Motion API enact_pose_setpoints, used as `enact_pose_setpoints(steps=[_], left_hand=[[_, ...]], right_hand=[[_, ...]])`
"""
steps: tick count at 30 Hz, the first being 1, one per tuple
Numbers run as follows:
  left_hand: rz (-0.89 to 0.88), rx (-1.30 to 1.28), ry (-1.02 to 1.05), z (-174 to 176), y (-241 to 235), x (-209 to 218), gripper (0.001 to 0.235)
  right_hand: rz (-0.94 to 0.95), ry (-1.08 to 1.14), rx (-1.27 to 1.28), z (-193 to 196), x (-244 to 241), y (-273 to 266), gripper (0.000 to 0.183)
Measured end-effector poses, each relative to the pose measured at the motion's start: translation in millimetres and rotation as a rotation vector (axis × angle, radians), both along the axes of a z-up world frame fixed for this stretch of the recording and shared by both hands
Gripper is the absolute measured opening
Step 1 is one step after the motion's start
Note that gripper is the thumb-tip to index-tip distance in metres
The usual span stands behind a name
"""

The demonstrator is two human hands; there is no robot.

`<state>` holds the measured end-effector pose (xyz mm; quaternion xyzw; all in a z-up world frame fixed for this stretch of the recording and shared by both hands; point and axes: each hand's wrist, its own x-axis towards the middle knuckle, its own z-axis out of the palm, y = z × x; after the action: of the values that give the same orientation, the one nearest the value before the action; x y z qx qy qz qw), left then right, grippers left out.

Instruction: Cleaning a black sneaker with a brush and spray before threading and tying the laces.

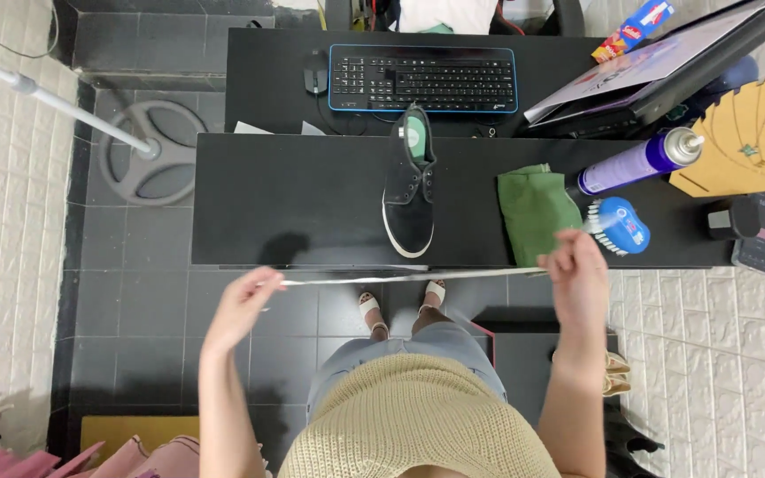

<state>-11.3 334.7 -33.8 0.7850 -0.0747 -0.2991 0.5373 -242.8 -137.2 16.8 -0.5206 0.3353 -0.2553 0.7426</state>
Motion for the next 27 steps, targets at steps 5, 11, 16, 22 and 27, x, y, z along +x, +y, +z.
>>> enact_pose_setpoints(steps=[5,11,16,22,27], left_hand=[[0.219,0.025,0.023,-30,74,13,0.015],[0.452,-0.121,0.096,-36,98,19,0.026],[0.323,0.047,0.133,-58,20,1,0.031],[-0.607,-0.208,0.549,61,-145,-70,0.103],[0.103,-0.88,1.078,29,-173,-89,0.038]], right_hand=[[-0.122,0.071,-0.077,-12,-31,-21,0.03],[-0.26,0.158,-0.162,-12,-50,-21,0.028],[-0.163,0.273,-0.229,2,-5,47,0.019],[0.364,0.026,-0.052,20,60,162,0.023],[0.377,-0.145,0.02,49,61,182,0.024]])
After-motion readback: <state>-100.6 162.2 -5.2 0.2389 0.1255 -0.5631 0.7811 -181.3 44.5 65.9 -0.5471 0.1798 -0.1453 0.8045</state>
